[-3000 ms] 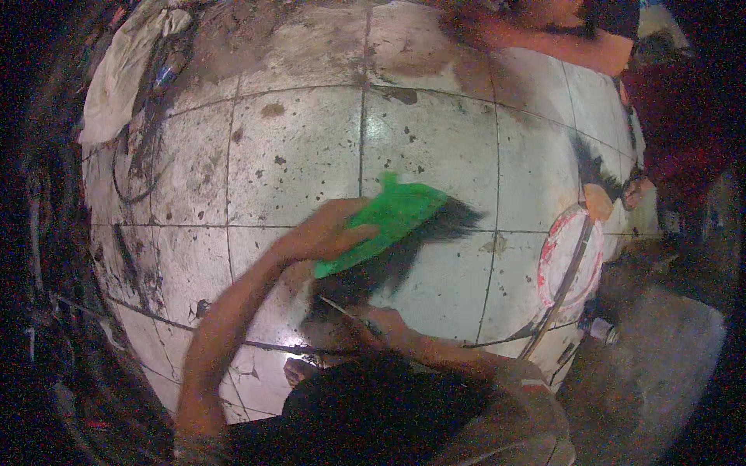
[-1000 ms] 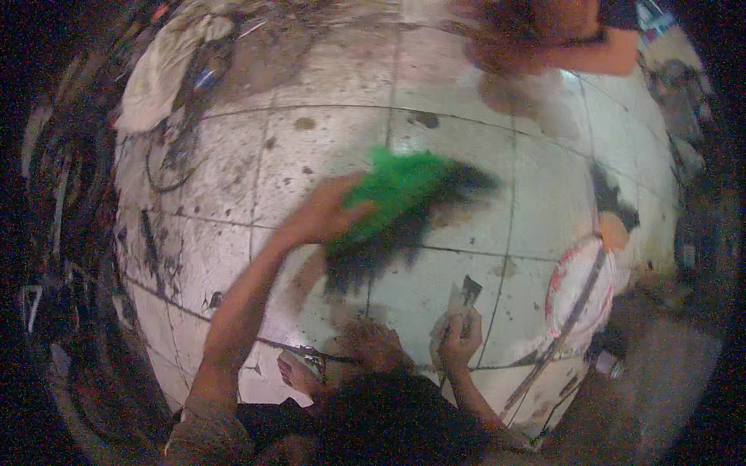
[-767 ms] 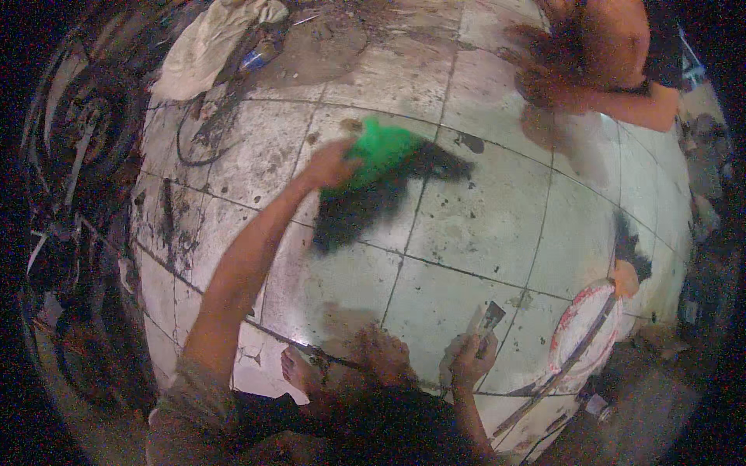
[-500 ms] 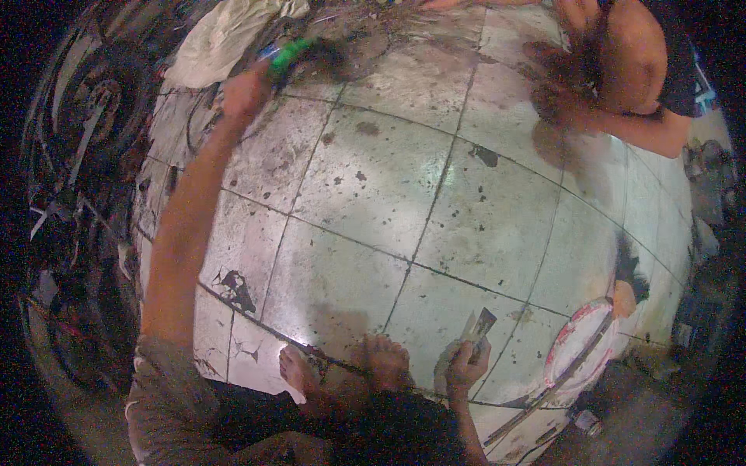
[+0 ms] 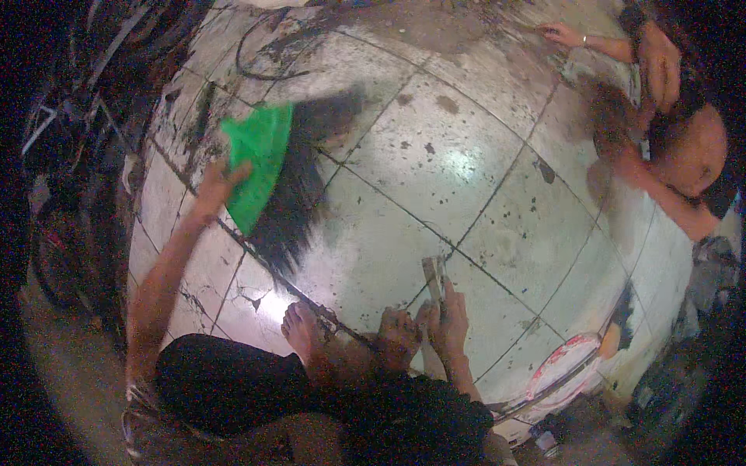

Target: The person sweeps a tiled floor using a green broom and a dustpan, gathering debris into a pile. Another person is visible nearby but not participating in the sweeping.

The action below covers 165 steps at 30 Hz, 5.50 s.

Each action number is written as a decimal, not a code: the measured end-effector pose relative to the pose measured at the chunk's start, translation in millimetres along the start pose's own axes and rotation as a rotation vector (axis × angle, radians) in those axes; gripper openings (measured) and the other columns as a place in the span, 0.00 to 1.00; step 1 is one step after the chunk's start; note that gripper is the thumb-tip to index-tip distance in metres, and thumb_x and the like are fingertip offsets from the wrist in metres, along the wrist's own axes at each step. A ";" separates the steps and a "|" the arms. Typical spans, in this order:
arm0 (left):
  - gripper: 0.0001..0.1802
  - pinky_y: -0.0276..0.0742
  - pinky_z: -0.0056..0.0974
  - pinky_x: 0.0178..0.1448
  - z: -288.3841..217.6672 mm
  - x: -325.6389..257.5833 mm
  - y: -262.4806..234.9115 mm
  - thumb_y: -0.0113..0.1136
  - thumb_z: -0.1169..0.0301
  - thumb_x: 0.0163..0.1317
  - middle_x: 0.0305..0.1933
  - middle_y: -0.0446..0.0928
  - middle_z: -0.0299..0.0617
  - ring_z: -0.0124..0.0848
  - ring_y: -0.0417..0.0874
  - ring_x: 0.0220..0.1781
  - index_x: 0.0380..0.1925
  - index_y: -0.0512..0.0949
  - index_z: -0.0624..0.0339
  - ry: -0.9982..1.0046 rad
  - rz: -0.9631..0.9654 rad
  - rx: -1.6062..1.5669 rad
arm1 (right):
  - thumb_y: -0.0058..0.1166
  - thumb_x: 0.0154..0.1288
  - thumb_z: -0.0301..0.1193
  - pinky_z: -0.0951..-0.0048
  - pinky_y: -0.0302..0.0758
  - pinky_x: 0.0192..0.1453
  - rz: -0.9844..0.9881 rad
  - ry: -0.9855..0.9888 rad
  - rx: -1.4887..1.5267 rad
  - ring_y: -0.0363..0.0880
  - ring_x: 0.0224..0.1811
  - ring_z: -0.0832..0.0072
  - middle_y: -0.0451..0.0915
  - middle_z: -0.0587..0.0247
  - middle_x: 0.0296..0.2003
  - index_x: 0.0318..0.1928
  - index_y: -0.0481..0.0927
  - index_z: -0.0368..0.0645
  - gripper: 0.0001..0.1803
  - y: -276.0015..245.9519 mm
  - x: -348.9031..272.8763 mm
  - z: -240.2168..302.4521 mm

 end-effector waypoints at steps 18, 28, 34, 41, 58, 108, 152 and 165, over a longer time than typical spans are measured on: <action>0.11 0.74 0.36 0.48 167.6 -122.3 140.2 0.56 0.70 0.74 0.40 0.82 0.41 0.26 0.77 0.41 0.47 0.79 0.67 -0.100 -0.487 -0.749 | 0.49 0.72 0.36 0.40 0.78 0.44 0.248 -0.283 -0.725 0.84 0.36 0.40 0.84 0.39 0.35 0.76 0.62 0.56 0.32 89.8 244.0 174.3; 0.10 0.76 0.38 0.46 169.0 -123.2 136.0 0.57 0.72 0.72 0.39 0.83 0.45 0.31 0.80 0.40 0.46 0.79 0.68 -0.098 -0.508 -0.721 | 0.46 0.70 0.34 0.40 0.80 0.49 0.310 -0.223 -0.622 0.84 0.39 0.39 0.85 0.36 0.39 0.79 0.50 0.46 0.39 128.3 266.7 194.3; 0.11 0.77 0.39 0.48 153.7 -121.8 133.8 0.56 0.72 0.73 0.42 0.83 0.46 0.31 0.80 0.42 0.49 0.79 0.68 -0.126 -0.461 -0.740 | 0.49 0.65 0.28 0.48 0.83 0.46 0.252 -0.328 -0.645 0.86 0.39 0.44 0.84 0.34 0.38 0.78 0.50 0.35 0.42 125.0 313.9 205.1; 0.14 0.76 0.38 0.51 160.2 -123.4 126.0 0.55 0.71 0.74 0.46 0.83 0.44 0.29 0.79 0.46 0.53 0.77 0.68 -0.166 -0.414 -0.756 | 0.47 0.70 0.32 0.42 0.80 0.47 0.381 -0.167 -0.621 0.83 0.35 0.35 0.84 0.33 0.33 0.77 0.49 0.33 0.40 129.2 254.3 207.9; 0.16 0.75 0.35 0.54 161.0 -115.1 122.0 0.55 0.69 0.75 0.49 0.80 0.39 0.26 0.77 0.48 0.57 0.75 0.67 -0.228 -0.256 -0.758 | 0.48 0.68 0.30 0.40 0.79 0.37 0.253 -0.372 -0.436 0.84 0.29 0.37 0.82 0.33 0.27 0.77 0.39 0.28 0.46 117.1 352.0 198.7; 0.18 0.74 0.36 0.54 161.8 -120.8 130.2 0.56 0.67 0.75 0.50 0.79 0.43 0.31 0.76 0.49 0.57 0.74 0.69 -0.192 -0.329 -0.770 | 0.50 0.65 0.31 0.43 0.81 0.39 0.150 -0.378 -0.453 0.84 0.31 0.38 0.82 0.33 0.29 0.73 0.48 0.23 0.42 91.2 398.8 204.8; 0.15 0.75 0.36 0.54 157.0 -120.3 123.4 0.54 0.71 0.74 0.49 0.80 0.41 0.29 0.77 0.48 0.56 0.75 0.68 -0.157 -0.311 -0.779 | 0.52 0.67 0.36 0.42 0.80 0.42 0.213 -0.172 -0.530 0.85 0.34 0.43 0.84 0.36 0.32 0.75 0.53 0.32 0.41 111.9 322.5 201.6; 0.17 0.75 0.37 0.53 164.2 -119.6 131.1 0.55 0.69 0.74 0.49 0.81 0.42 0.31 0.77 0.47 0.56 0.75 0.69 -0.170 -0.324 -0.726 | 0.52 0.65 0.33 0.46 0.81 0.38 0.177 -0.266 -0.471 0.85 0.34 0.43 0.83 0.36 0.32 0.73 0.53 0.27 0.41 108.0 363.4 184.8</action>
Point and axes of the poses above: each hand's wrist, its own x-axis towards the middle knuckle, its own y-axis out of the palm, z = x × y, the point moved 1 cm from there along x, towards the middle knuckle
